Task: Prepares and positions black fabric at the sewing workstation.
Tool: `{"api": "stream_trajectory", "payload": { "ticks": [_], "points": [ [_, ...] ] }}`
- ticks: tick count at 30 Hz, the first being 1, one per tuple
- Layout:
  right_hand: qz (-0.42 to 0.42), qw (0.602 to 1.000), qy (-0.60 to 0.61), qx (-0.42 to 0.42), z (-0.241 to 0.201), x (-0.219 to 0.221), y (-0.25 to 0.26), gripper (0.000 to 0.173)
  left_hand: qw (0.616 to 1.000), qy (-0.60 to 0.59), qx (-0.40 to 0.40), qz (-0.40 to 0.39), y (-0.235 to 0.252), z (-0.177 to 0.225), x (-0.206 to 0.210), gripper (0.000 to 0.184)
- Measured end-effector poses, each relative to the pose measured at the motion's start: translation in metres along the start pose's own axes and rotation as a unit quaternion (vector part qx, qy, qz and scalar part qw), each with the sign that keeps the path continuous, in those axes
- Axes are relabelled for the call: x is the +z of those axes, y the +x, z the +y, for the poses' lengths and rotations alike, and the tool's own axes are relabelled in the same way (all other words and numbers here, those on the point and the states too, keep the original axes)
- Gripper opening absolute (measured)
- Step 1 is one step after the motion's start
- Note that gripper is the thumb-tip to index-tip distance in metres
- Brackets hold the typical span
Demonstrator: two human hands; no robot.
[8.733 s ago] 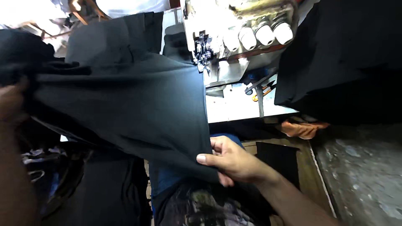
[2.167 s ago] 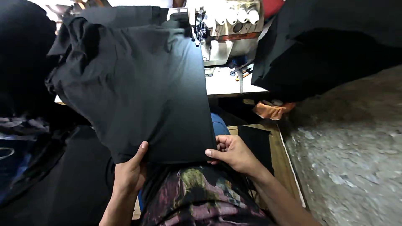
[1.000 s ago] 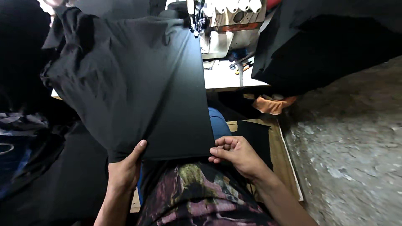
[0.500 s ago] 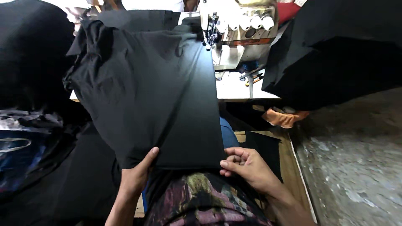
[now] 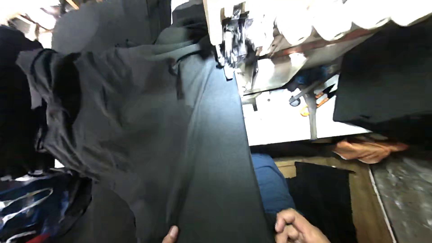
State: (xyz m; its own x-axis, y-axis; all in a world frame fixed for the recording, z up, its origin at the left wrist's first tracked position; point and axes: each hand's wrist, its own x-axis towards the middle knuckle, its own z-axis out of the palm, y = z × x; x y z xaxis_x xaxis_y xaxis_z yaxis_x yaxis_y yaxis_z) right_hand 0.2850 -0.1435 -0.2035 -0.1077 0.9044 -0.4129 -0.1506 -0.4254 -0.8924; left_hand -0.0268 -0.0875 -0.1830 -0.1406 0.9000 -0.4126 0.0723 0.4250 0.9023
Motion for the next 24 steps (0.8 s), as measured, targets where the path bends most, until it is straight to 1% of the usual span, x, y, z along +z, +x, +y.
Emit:
{"api": "stream_trajectory", "payload": {
  "ticks": [2, 5, 8, 9, 11, 12, 14, 16, 20, 22, 24],
  "points": [
    [0.016, 1.0, 0.015, -0.002, -0.008, -0.001, 0.014, 0.031, 1.0, -0.015, 0.013, -0.021, 0.014, -0.002, -0.006, 0.033],
    [0.041, 0.999, 0.028, -0.013, -0.026, 0.0, 0.032, 0.03, 0.999, 0.005, 0.037, -0.025, 0.033, 0.003, -0.008, 0.033],
    [0.052, 0.997, 0.028, -0.047, -0.039, 0.0, 0.049, 0.027, 0.992, -0.016, 0.112, -0.053, 0.051, 0.007, -0.01, 0.034],
    [0.058, 0.997, 0.021, -0.056, -0.044, 0.0, 0.055, 0.027, 0.99, -0.014, 0.131, -0.048, 0.056, 0.013, -0.005, 0.033],
    [0.066, 0.995, 0.005, -0.076, -0.053, 0.001, 0.065, 0.027, 0.991, -0.013, 0.134, -0.007, 0.064, 0.038, 0.016, 0.029],
    [0.071, 0.993, 0.003, -0.091, -0.054, 0.002, 0.071, 0.028, 0.988, -0.013, 0.151, -0.005, 0.069, 0.045, 0.019, 0.029],
    [0.077, 0.99, 0.006, -0.115, -0.055, 0.003, 0.082, 0.032, 0.98, -0.008, 0.201, -0.01, 0.083, 0.049, 0.016, 0.03],
    [0.097, 0.984, -0.003, -0.148, -0.06, 0.004, 0.095, 0.032, 0.97, 0.008, 0.245, -0.008, 0.097, 0.054, 0.012, 0.034],
    [0.143, 0.963, -0.019, -0.228, -0.071, 0.007, 0.124, 0.026, 0.953, 0.002, 0.303, 0.019, 0.124, 0.075, 0.018, 0.037],
    [0.154, 0.954, -0.039, -0.255, -0.083, 0.004, 0.138, 0.022, 0.945, -0.007, 0.328, 0.013, 0.138, 0.086, 0.023, 0.037],
    [0.154, 0.948, -0.056, -0.272, -0.095, 0.001, 0.151, 0.018, 0.942, -0.015, 0.336, 0.009, 0.152, 0.098, 0.027, 0.034]
  ]
}}
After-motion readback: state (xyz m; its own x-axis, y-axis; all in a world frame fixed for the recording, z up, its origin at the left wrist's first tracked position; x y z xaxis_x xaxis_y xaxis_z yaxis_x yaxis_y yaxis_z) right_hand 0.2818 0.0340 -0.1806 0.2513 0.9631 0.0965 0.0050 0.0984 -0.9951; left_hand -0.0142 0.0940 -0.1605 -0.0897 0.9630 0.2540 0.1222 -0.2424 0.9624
